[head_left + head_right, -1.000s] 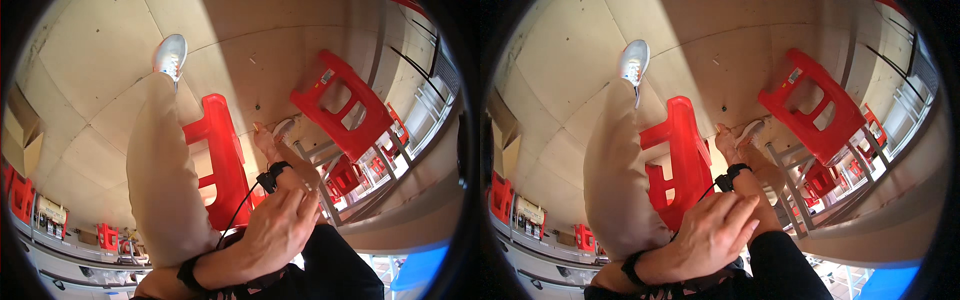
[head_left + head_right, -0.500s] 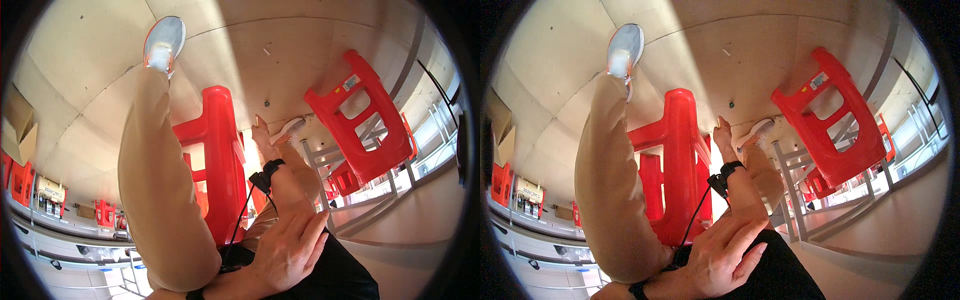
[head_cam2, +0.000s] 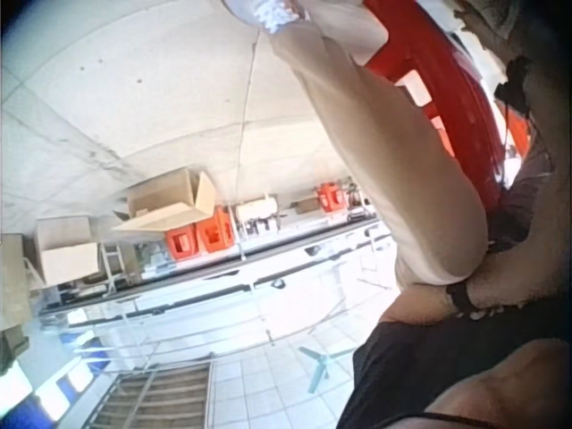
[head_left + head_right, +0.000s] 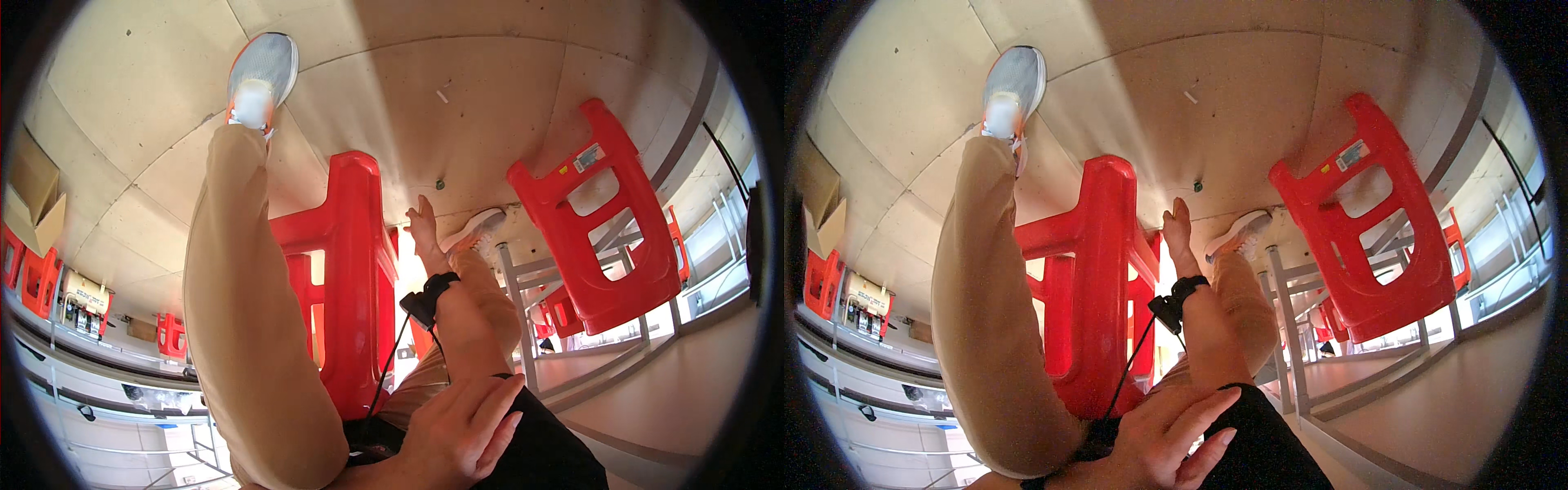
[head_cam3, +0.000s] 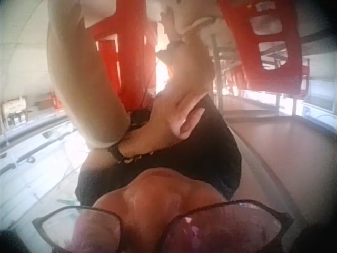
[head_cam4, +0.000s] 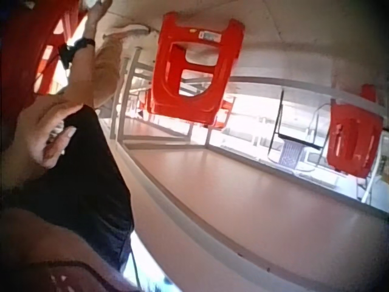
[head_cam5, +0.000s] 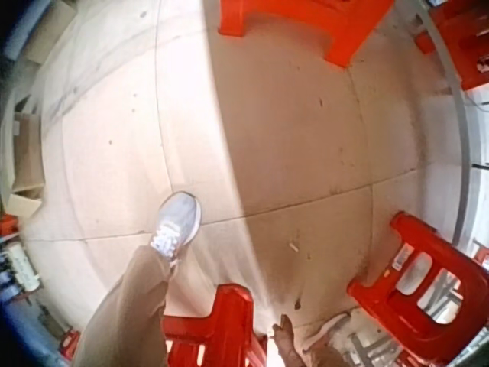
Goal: Assembling small green and white plastic components at a workbench.
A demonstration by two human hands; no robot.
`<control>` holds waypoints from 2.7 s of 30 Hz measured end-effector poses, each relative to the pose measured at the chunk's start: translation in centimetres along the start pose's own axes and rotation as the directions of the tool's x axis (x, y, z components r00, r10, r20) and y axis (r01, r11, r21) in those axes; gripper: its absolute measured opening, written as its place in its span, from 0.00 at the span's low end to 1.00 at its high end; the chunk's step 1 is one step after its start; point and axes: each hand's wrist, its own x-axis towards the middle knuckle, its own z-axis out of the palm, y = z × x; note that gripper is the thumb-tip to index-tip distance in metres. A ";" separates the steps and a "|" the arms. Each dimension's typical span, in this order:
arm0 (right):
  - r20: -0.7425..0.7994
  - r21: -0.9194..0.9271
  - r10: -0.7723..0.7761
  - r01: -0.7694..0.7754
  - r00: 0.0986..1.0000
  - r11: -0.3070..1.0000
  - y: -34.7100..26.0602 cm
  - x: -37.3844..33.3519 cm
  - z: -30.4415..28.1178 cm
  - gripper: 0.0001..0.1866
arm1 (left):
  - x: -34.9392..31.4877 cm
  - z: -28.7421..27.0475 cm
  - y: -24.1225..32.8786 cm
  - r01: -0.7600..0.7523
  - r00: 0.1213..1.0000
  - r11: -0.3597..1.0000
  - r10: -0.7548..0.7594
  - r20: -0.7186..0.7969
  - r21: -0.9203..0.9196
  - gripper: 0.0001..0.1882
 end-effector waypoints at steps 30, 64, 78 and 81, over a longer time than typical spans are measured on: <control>-0.113 0.161 -0.702 0.710 0.703 0.686 -17.9 -41.0 -6.7 0.25 | -2.4 -7.3 -5.5 -0.231 0.966 0.941 0.252 -0.055 0.247 0.25; -0.451 0.123 -0.775 0.891 0.442 0.436 -6.7 -40.5 -6.7 0.26 | -28.5 17.8 5.8 -0.512 0.747 0.857 0.416 0.518 0.050 0.12; -0.997 -0.014 -0.077 0.913 0.019 0.408 0.2 -46.7 -18.6 0.13 | -33.6 21.8 7.9 -0.633 0.516 0.773 0.396 0.759 0.027 0.11; -0.935 -0.022 0.353 0.997 -0.045 0.069 4.4 -53.6 -23.4 0.07 | -33.6 22.3 7.3 -0.638 0.587 0.767 0.428 0.687 0.068 0.09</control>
